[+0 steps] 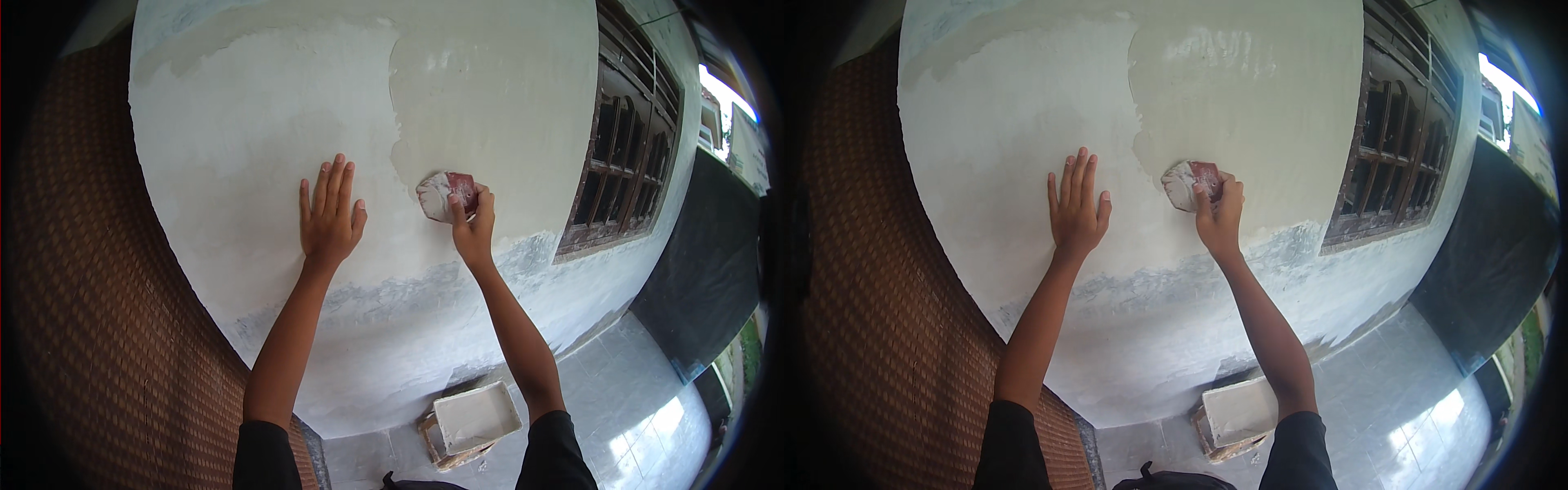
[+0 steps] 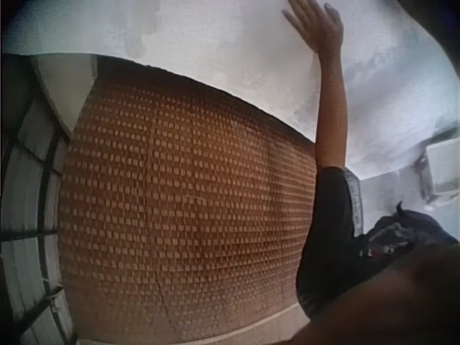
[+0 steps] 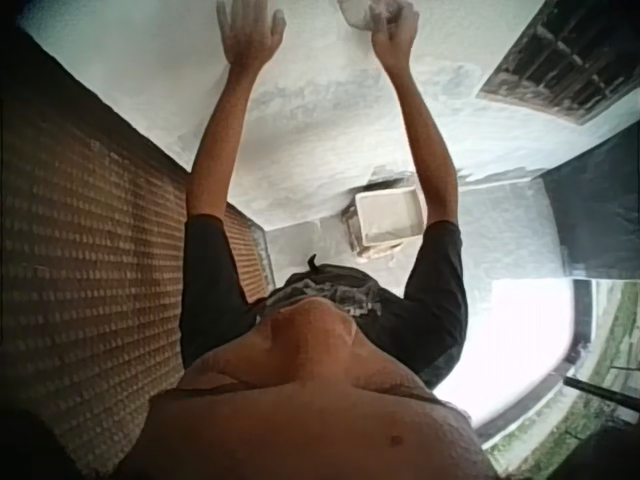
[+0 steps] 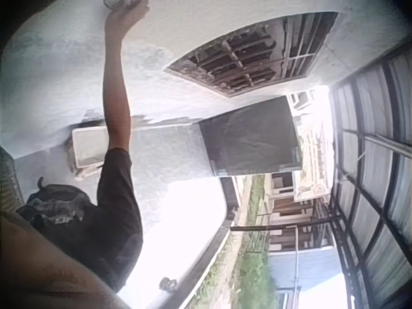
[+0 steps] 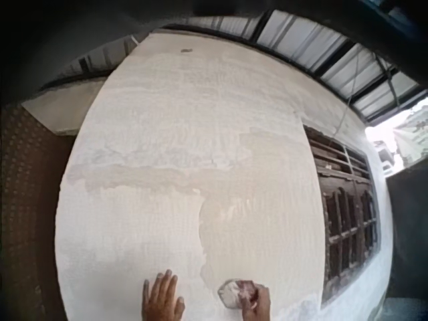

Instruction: The person applies wall putty to a wall using a putty knife, smoothing over imperfections.

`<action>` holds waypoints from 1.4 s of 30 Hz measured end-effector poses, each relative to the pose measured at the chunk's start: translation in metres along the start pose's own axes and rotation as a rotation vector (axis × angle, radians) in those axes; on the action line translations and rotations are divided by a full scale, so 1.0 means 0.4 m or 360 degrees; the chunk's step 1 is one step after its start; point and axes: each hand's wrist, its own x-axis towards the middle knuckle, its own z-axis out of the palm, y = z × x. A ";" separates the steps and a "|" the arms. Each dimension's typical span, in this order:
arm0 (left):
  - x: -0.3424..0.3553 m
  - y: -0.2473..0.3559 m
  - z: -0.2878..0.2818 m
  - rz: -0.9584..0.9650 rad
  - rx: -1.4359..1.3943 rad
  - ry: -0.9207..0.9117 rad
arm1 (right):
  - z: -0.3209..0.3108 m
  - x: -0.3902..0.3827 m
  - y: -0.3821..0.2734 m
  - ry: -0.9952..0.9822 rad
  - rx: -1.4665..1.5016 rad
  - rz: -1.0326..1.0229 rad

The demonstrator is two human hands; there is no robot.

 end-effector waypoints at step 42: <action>0.000 0.010 0.002 0.0002 -0.0005 -0.0002 | -0.049 0.082 0.039 0.0300 0.0286 0.0316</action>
